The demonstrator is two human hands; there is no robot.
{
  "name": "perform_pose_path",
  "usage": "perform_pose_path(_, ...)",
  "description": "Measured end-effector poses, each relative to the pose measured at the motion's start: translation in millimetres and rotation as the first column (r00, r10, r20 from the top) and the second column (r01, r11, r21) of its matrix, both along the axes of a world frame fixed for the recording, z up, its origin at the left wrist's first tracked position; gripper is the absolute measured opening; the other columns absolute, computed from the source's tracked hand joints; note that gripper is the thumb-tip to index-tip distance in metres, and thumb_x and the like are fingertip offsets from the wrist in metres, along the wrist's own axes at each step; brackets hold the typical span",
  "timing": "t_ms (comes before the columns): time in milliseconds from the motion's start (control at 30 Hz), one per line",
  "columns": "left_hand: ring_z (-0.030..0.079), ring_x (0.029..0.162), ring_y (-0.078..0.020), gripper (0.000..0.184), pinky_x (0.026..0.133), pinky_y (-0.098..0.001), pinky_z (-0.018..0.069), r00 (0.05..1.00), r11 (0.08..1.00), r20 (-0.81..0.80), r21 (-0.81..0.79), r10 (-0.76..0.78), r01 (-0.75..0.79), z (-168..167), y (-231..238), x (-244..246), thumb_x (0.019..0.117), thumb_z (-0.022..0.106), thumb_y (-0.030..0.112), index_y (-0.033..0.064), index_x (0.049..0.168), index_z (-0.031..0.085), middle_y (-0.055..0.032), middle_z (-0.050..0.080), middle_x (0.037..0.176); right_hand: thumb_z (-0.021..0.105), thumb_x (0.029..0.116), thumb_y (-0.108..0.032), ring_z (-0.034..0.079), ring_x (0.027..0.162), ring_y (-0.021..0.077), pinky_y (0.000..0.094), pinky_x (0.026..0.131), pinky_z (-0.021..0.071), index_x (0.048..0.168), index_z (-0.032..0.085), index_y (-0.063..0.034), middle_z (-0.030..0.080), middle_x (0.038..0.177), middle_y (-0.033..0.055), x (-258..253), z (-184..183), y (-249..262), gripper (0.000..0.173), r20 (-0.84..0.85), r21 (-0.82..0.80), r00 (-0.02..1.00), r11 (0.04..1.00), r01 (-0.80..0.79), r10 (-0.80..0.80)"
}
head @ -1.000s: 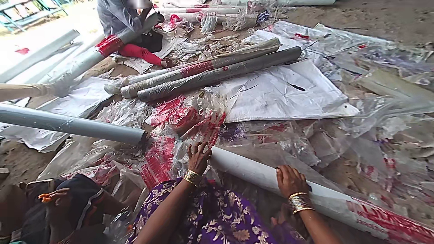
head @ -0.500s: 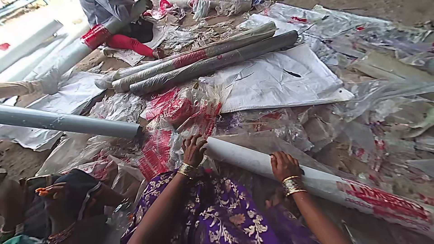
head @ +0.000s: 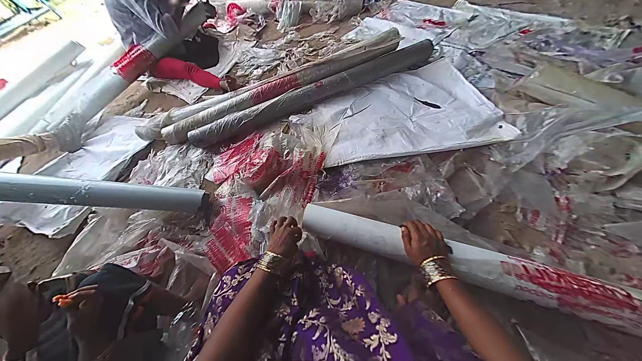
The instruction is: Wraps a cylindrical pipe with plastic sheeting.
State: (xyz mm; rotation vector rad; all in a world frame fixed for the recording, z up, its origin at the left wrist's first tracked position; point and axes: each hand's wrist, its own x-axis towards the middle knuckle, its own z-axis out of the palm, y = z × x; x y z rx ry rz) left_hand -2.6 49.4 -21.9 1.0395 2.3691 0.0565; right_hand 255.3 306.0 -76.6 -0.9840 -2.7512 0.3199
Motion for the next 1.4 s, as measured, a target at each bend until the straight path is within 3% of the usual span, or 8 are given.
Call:
perform_pose_path(167,0.048,0.137,-0.0358,0.025,0.115,-0.0586,0.0323,0.989,0.98,0.144,-0.19,-0.025,0.052,8,-11,8,0.0979,0.062,0.024,0.0099,0.114,0.076,-0.0137,0.061,0.138,0.042,0.1053,-0.021,0.066,0.108,0.0494,0.0642,0.091,0.0479,0.112,0.07,0.0047,0.07,0.116,0.0268,-1,3,1,0.039,0.048,-0.022,0.999,1.0,0.004,-0.003)
perform_pose_path(367,0.059,0.126,-0.0407,0.048,0.108,-0.0571,0.0443,0.98,0.959,0.123,0.216,0.157,-0.181,1,-6,-2,0.0974,0.07,0.024,0.0032,0.139,0.058,-0.0218,0.062,0.135,0.043,0.1046,-0.019,0.066,0.107,0.0505,0.0652,0.09,0.0476,0.111,0.07,0.0062,0.07,0.115,0.0279,-1,6,0,0.037,0.033,-0.035,0.999,0.999,-0.001,0.002)
perform_pose_path(467,0.059,0.13,-0.0373,0.052,0.113,-0.0507,0.0433,0.918,0.892,0.309,0.296,0.248,-0.341,-23,3,-3,0.1049,0.058,0.02,-0.001,0.151,0.044,-0.0237,0.061,0.139,0.043,0.1045,-0.019,0.067,0.107,0.0513,0.0665,0.089,0.0474,0.111,0.07,0.0071,0.071,0.114,0.029,-3,7,5,0.038,0.028,-0.052,0.999,0.999,-0.014,0.015)
perform_pose_path(633,0.059,0.129,-0.0358,0.038,0.114,-0.0486,0.0394,0.793,0.813,0.52,0.281,0.319,-0.511,-51,7,-9,0.1101,0.046,0.018,-0.0103,0.131,0.061,-0.0297,0.063,0.132,0.041,0.1075,-0.02,0.064,0.115,0.0494,0.0652,0.096,0.0449,0.118,0.067,0.0072,0.069,0.122,0.0282,-5,15,9,0.039,0.119,-0.165,0.993,0.986,0.001,0.019)
perform_pose_path(867,0.059,0.086,-0.0179,0.036,0.087,-0.0409,0.0473,0.688,0.659,0.591,0.322,0.422,-0.68,-41,16,1,0.1106,0.044,0.018,-0.0083,0.102,0.066,-0.0136,0.064,0.09,0.044,0.1033,-0.018,0.065,0.109,0.0561,0.0739,0.095,0.0416,0.109,0.068,0.0135,0.069,0.112,0.0348,14,25,-9,0.04,-0.168,-0.048,0.982,0.996,0.079,-0.086)
perform_pose_path(1100,0.065,0.118,-0.0376,0.037,0.108,-0.052,0.0444,0.918,0.79,0.255,0.471,0.304,-0.392,-27,9,-6,0.1082,0.047,0.018,-0.0018,0.134,0.064,-0.0254,0.069,0.123,0.044,0.1035,-0.017,0.063,0.113,0.0558,0.0731,0.097,0.0406,0.112,0.068,0.0117,0.067,0.119,0.0341,21,2,-8,0.038,-0.103,0.019,0.992,0.997,0.071,-0.069)
perform_pose_path(1267,0.057,0.129,-0.0413,0.027,0.108,-0.063,0.0392,0.987,0.842,0.004,0.521,0.162,-0.14,-28,4,-12,0.0968,0.067,0.023,0.0127,0.119,0.077,-0.0155,0.069,0.13,0.043,0.1042,-0.019,0.061,0.114,0.0577,0.0734,0.096,0.0405,0.112,0.068,0.0115,0.065,0.119,0.0364,14,5,-5,0.04,-0.032,0.032,0.996,0.995,0.09,-0.089)
perform_pose_path(1400,0.059,0.126,-0.0417,0.017,0.109,-0.0625,0.0383,0.981,0.821,-0.096,0.564,0.169,-0.086,-25,15,-12,0.0954,0.066,0.016,0.0083,0.101,0.081,-0.0158,0.072,0.123,0.045,0.1035,-0.021,0.06,0.114,0.0595,0.0743,0.093,0.0416,0.111,0.069,0.0103,0.064,0.121,0.0377,13,6,0,0.04,-0.013,0.024,0.997,0.997,0.071,-0.07)
